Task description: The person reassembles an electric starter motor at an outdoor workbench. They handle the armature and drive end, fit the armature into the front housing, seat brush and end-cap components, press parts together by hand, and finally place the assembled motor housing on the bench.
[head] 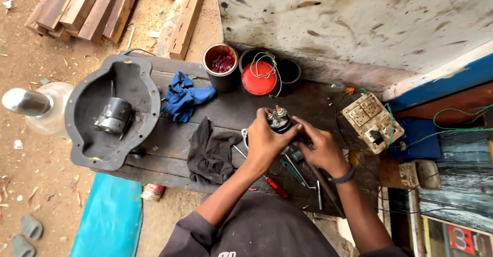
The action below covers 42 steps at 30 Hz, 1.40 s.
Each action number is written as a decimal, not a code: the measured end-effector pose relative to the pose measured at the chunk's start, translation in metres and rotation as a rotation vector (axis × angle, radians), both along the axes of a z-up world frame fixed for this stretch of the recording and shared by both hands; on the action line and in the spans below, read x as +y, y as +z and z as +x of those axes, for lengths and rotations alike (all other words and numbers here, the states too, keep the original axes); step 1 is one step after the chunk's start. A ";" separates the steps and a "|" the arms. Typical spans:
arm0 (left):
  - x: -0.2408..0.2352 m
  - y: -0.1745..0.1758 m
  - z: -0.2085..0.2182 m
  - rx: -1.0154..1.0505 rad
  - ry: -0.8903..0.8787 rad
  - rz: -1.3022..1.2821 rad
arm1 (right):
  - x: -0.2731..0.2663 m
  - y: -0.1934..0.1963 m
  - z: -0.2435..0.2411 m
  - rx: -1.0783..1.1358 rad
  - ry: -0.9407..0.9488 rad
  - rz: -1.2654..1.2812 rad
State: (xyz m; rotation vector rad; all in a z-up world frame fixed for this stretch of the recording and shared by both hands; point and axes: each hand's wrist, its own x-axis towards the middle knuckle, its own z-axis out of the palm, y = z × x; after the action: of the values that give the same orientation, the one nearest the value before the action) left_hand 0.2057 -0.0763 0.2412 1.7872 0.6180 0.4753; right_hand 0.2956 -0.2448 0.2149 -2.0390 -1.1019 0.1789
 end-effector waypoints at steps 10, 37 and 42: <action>-0.016 -0.055 0.009 -0.020 0.020 0.409 | 0.006 -0.090 0.047 0.433 0.124 0.191; -0.032 -0.077 -0.016 -0.110 -0.058 0.380 | 0.023 -0.105 0.049 0.375 0.278 0.197; -0.033 -0.079 -0.019 -0.209 -0.084 0.380 | 0.019 -0.101 0.050 0.329 0.272 0.176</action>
State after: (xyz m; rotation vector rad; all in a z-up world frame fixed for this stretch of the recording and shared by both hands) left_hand 0.1863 -0.1091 0.1623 2.0759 0.3187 0.7491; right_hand 0.3451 -0.2260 0.1143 -1.6288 -1.1356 0.5179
